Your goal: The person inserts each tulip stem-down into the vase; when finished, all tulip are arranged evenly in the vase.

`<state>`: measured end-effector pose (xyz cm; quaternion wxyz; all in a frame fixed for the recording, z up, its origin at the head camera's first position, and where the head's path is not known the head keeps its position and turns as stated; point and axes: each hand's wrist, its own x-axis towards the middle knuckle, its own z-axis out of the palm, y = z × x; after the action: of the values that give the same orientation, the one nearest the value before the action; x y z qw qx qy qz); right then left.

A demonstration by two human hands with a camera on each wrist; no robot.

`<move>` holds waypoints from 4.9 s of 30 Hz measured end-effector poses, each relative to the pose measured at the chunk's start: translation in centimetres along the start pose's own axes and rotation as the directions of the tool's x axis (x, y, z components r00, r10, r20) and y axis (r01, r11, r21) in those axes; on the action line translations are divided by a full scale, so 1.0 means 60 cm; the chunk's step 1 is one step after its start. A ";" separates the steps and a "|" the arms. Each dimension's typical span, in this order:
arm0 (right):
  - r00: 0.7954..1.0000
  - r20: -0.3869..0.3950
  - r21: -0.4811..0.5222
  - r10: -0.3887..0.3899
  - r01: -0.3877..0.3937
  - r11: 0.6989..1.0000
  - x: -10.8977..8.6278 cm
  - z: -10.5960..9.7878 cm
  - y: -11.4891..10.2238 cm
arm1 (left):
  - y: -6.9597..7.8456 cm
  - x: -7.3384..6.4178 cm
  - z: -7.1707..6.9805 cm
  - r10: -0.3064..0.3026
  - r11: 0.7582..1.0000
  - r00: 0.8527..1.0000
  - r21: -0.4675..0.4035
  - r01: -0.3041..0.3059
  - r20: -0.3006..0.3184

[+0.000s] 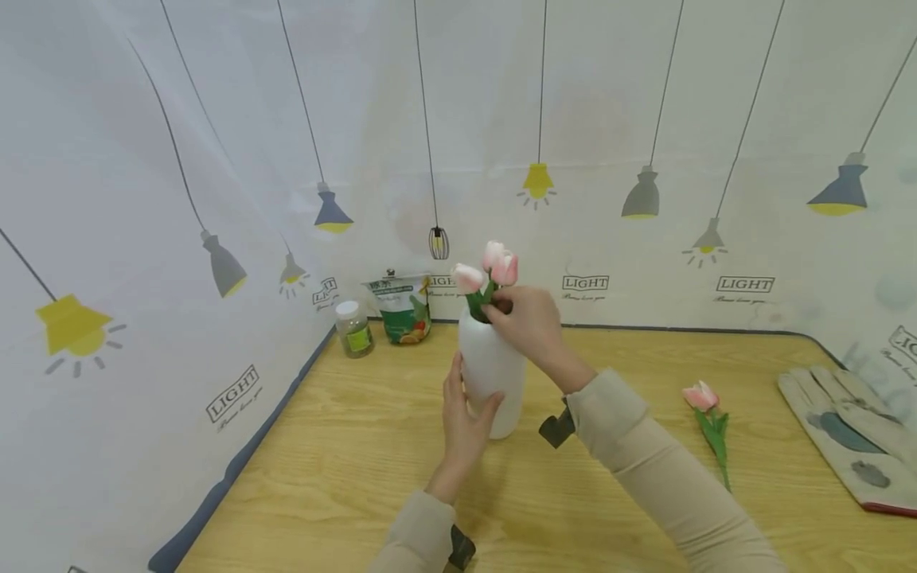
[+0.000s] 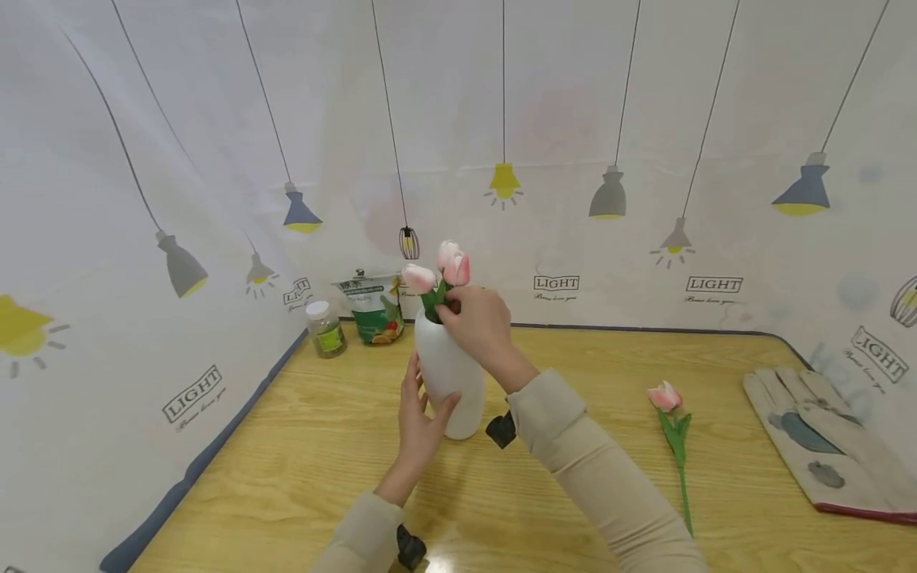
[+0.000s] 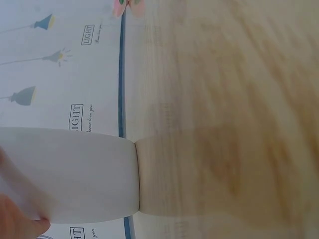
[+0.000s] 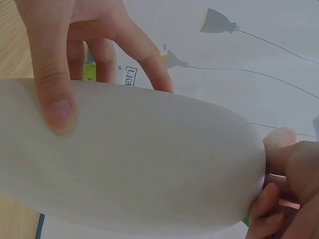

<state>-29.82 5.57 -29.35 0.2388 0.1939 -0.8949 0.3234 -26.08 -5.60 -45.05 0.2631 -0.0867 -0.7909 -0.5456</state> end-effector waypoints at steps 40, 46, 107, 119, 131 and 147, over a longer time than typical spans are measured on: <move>0.777 0.359 -0.310 0.517 -0.424 0.851 -0.319 -0.163 0.442 | 0.005 0.001 -0.002 -0.045 0.999 0.999 -0.006 0.045 -0.002; 0.764 0.327 -0.284 0.556 -0.481 0.829 -0.317 -0.146 0.431 | 0.004 -0.001 -0.001 -0.037 0.999 0.999 -0.009 0.037 -0.009; 0.879 -0.381 0.914 0.286 0.310 0.263 0.058 -0.200 -0.026 | 0.002 0.000 0.003 -0.047 0.998 0.999 -0.030 0.047 0.005; 0.873 -0.392 0.886 0.291 0.273 0.374 0.047 -0.157 -0.018 | 0.013 -0.004 0.002 -0.026 0.999 0.999 -0.041 0.028 0.036; 0.857 -0.480 0.835 0.189 0.380 0.399 0.046 -0.184 -0.036 | 0.012 0.006 0.004 -0.004 1.000 1.000 -0.024 0.004 0.021; 0.936 -0.250 0.795 0.246 0.053 0.605 0.006 -0.070 0.011 | 0.008 -0.001 0.006 0.002 1.000 1.000 -0.005 -0.002 -0.002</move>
<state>-29.20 8.81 -26.65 0.2588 0.1719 -0.6144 0.7252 -25.97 -5.06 -44.77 0.2642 -0.0879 -0.7893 -0.5473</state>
